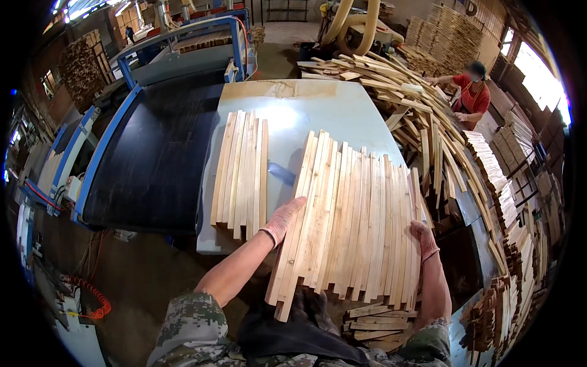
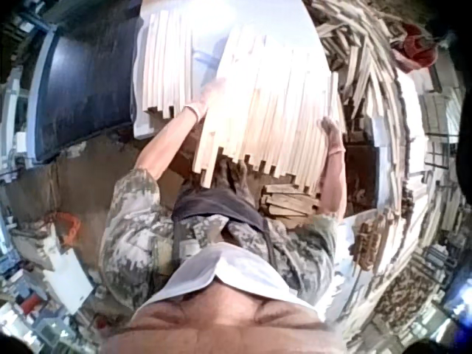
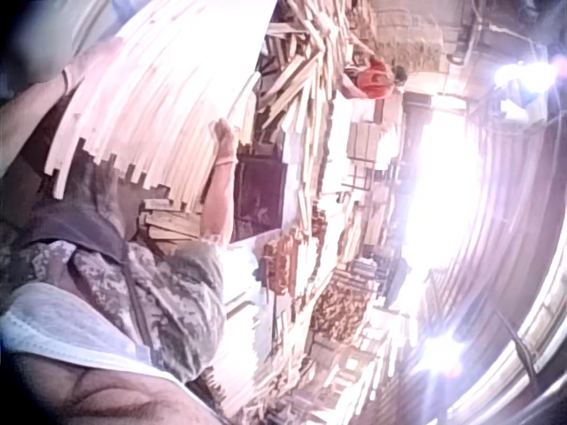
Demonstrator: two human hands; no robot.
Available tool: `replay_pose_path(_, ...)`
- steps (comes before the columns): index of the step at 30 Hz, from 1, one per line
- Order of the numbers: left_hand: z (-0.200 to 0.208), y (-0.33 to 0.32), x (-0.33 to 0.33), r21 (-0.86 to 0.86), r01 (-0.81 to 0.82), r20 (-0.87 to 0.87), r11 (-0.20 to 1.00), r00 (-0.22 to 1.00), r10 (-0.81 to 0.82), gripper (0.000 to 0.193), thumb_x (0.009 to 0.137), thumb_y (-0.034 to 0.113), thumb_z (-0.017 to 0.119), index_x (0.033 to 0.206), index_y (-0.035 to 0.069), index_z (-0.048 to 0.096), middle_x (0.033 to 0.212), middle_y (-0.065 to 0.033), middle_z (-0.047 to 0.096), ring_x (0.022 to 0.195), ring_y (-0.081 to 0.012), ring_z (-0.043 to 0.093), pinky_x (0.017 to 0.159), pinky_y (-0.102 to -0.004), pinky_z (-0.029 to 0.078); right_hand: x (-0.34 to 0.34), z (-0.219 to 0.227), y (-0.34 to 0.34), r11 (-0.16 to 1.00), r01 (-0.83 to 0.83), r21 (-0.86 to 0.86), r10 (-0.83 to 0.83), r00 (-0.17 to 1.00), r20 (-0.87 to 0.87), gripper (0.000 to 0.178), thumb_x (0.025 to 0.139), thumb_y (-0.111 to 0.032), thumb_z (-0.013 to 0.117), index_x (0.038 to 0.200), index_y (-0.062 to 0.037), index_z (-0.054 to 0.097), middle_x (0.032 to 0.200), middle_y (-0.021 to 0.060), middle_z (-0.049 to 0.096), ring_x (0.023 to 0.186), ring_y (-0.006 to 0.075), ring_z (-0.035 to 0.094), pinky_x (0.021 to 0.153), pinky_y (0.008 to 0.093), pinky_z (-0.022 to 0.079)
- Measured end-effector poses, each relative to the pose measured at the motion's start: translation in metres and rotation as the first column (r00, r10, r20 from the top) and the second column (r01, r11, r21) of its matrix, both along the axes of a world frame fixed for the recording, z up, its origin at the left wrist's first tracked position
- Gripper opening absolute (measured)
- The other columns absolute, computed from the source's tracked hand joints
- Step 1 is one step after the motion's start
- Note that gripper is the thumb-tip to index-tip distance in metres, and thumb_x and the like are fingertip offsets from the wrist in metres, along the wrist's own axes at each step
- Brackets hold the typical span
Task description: The person sorts and stacks light-colored wooden planks on a metal table in a workshop. They pick up planks from a pile, align them, and place them into neat stacks, occasionally moving to different sections of the table to continue the process.
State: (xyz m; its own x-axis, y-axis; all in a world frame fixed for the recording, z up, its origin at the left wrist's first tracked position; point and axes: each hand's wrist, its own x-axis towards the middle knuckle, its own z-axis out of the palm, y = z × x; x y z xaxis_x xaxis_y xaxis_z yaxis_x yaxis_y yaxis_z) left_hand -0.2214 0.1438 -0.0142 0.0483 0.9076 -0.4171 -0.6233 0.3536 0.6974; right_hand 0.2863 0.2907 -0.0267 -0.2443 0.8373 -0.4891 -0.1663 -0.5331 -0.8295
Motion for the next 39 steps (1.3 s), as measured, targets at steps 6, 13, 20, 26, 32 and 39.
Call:
replay_pose_path(6, 0.002, 0.058, -0.019, -0.070, -0.121, -0.244, 0.990, 0.964, 0.100, 0.077, 0.099, 0.041, 0.076, 0.152, -0.006, 0.047, 0.146, -0.0234, 0.062, 0.132, -0.0307, 0.064, 0.111, -0.0409, 0.053, -0.052, 0.019, 0.062, 0.998, -0.038, -0.039, 0.042, 0.995, 0.090, 0.022, 0.092, -0.030, 0.074, 0.103, -0.0104, 0.074, 0.097, 0.0046, 0.076, 0.088, 0.0225, 0.073, 0.085, 0.0412, 0.061)
replay_pose_path(13, 0.096, 0.107, -0.055, -0.318, 0.177, -0.941, 0.931, -0.176, -0.288, 0.097, 0.092, 0.060, 0.072, 0.154, -0.008, 0.042, 0.152, -0.0299, 0.053, 0.145, -0.0378, 0.051, 0.122, -0.0425, 0.042, -0.073, 0.008, 0.119, 0.996, -0.088, -0.020, 0.088, 0.996, -0.006, 0.040, 0.095, -0.027, 0.070, 0.123, 0.0012, 0.071, 0.114, 0.0138, 0.077, 0.099, 0.0289, 0.075, 0.093, 0.0460, 0.062)
replay_pose_path(20, 0.048, -0.014, -0.212, 0.129, -0.311, -0.979, 0.942, -0.193, 0.071, 0.094, 0.090, 0.047, 0.078, 0.163, 0.001, 0.040, 0.162, -0.0294, 0.046, 0.151, -0.0430, 0.045, 0.125, -0.0458, 0.038, -0.134, -0.006, 0.140, 0.991, -0.122, -0.049, 0.124, 0.991, 0.048, 0.047, 0.093, -0.029, 0.070, 0.126, 0.0045, 0.069, 0.114, 0.0158, 0.076, 0.101, 0.0298, 0.076, 0.095, 0.0460, 0.062)
replay_pose_path(26, 0.057, -0.068, -0.277, -0.080, -0.405, -0.994, 0.911, 0.096, -0.044, 0.101, 0.091, 0.059, 0.073, 0.167, 0.005, 0.034, 0.162, -0.0256, 0.048, 0.146, -0.0398, 0.052, 0.121, -0.0452, 0.043, -0.282, 0.028, 0.099, 0.982, -0.166, -0.094, 0.165, 0.986, -0.023, 0.047, 0.089, -0.031, 0.072, 0.123, 0.0022, 0.070, 0.111, 0.0145, 0.076, 0.098, 0.0315, 0.074, 0.092, 0.0450, 0.062)
replay_pose_path(32, 0.059, -0.145, -0.435, -0.052, -0.482, -0.995, 0.874, 0.100, -0.004, 0.102, 0.093, 0.066, 0.067, 0.169, 0.008, 0.031, 0.163, -0.0242, 0.047, 0.147, -0.0389, 0.051, 0.122, -0.0456, 0.042, -0.441, 0.030, 0.051, 0.969, -0.224, -0.106, 0.221, 0.974, -0.042, 0.041, 0.086, -0.030, 0.076, 0.116, -0.0016, 0.072, 0.108, 0.0114, 0.076, 0.097, 0.0310, 0.072, 0.093, 0.0459, 0.061)
replay_pose_path(39, 0.069, -0.250, -0.640, -0.201, -0.539, -0.974, 0.818, 0.019, -0.227, 0.097, 0.095, 0.069, 0.061, 0.168, 0.011, 0.033, 0.155, -0.0227, 0.055, 0.142, -0.0378, 0.056, 0.117, -0.0477, 0.046, -0.661, 0.031, -0.036, 0.979, -0.205, -0.017, 0.206, 0.977, 0.049, 0.015, 0.089, -0.023, 0.077, 0.097, -0.0108, 0.075, 0.092, 0.0006, 0.074, 0.089, 0.0183, 0.069, 0.088, 0.0350, 0.057)
